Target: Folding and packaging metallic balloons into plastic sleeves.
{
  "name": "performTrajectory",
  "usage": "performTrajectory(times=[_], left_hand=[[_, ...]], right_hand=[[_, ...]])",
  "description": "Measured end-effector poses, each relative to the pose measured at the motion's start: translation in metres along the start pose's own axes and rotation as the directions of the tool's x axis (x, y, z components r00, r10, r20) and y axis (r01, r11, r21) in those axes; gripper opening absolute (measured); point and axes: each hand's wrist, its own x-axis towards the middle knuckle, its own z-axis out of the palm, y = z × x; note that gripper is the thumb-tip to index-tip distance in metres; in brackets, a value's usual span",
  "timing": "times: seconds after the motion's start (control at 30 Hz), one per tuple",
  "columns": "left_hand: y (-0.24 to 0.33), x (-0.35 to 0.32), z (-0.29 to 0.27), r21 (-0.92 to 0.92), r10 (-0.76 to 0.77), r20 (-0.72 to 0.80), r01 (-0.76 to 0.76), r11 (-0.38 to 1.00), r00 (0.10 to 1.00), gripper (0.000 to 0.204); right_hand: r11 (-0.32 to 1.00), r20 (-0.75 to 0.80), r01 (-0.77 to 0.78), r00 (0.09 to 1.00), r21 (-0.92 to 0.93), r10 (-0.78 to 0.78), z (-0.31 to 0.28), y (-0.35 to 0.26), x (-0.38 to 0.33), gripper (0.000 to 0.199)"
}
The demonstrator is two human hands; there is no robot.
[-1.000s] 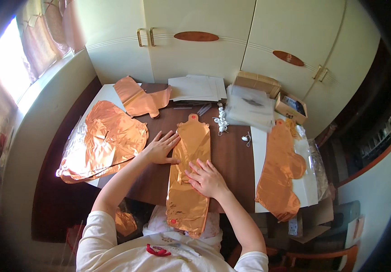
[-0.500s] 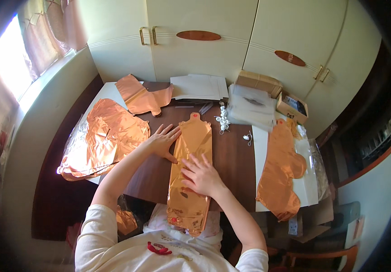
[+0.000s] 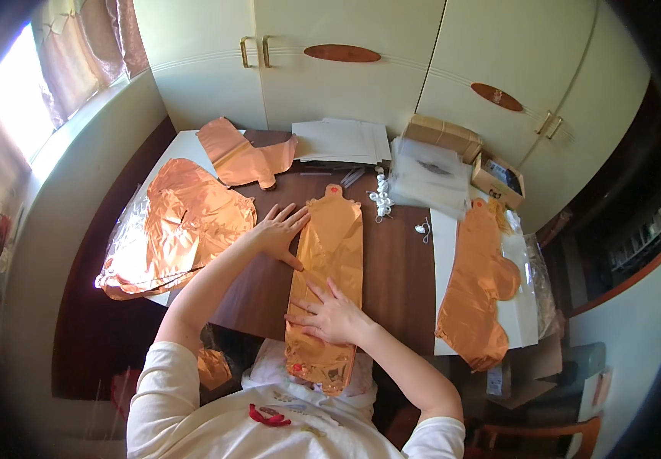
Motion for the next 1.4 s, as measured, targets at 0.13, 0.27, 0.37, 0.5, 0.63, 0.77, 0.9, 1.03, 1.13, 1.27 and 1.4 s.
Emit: performTrajectory(times=[0.13,0.27,0.37,0.5,0.63,0.77,0.9,1.03,1.13,1.27,1.4], left_hand=[[-0.002,0.001,0.002,-0.004,-0.011,0.003,0.011,1.0,1.0,0.126],[-0.004,0.004,0.002,-0.034,-0.027,0.002,0.027,0.999,1.0,0.125],[-0.004,0.004,-0.002,-0.036,-0.027,-0.003,0.027,0.999,1.0,0.12],[-0.004,0.001,0.011,0.009,-0.07,-0.15,0.072,0.997,0.986,0.105],[0.026,-0.014,0.012,-0.031,0.06,-0.287,-0.072,0.997,0.956,0.099],[0.053,-0.023,0.02,-0.032,0.165,-0.32,-0.185,0.982,0.933,0.097],[0.057,-0.024,0.025,-0.013,0.149,-0.341,-0.163,0.986,0.928,0.093],[0.056,-0.022,0.022,0.009,0.138,-0.333,-0.143,0.99,0.933,0.09],[0.039,-0.003,0.022,0.01,0.121,-0.34,-0.125,0.992,0.932,0.084],[-0.016,0.056,-0.002,-0.003,0.038,-0.6,-0.049,0.999,0.799,0.041],[-0.078,0.108,-0.018,0.323,0.088,-0.651,0.17,0.931,0.754,0.013]], right_hand=[[1.0,0.076,0.016,0.997,-0.007,-0.015,-0.006,-0.007,-0.006,0.042],[0.998,0.153,0.057,0.987,-0.007,-0.056,-0.009,-0.016,-0.014,0.043],[0.997,0.13,0.08,0.988,-0.009,-0.079,-0.007,-0.02,-0.022,0.043],[0.978,-0.052,0.038,0.998,0.203,-0.028,-0.003,-0.006,-0.025,0.045],[0.917,-0.331,-0.271,0.871,0.292,0.363,0.006,0.047,-0.026,0.051],[0.87,-0.306,-0.433,0.817,0.237,0.489,0.019,0.089,-0.018,0.062],[0.854,-0.273,-0.467,0.811,0.23,0.517,0.026,0.102,-0.009,0.066],[0.85,-0.204,-0.513,0.825,0.116,0.526,0.024,0.108,-0.005,0.071],[0.849,-0.203,-0.519,0.824,0.103,0.529,0.023,0.11,-0.005,0.073],[0.844,-0.303,-0.496,0.788,0.204,0.536,0.025,0.11,-0.013,0.073],[0.844,-0.368,-0.457,0.761,0.281,0.535,0.028,0.11,-0.011,0.069]])
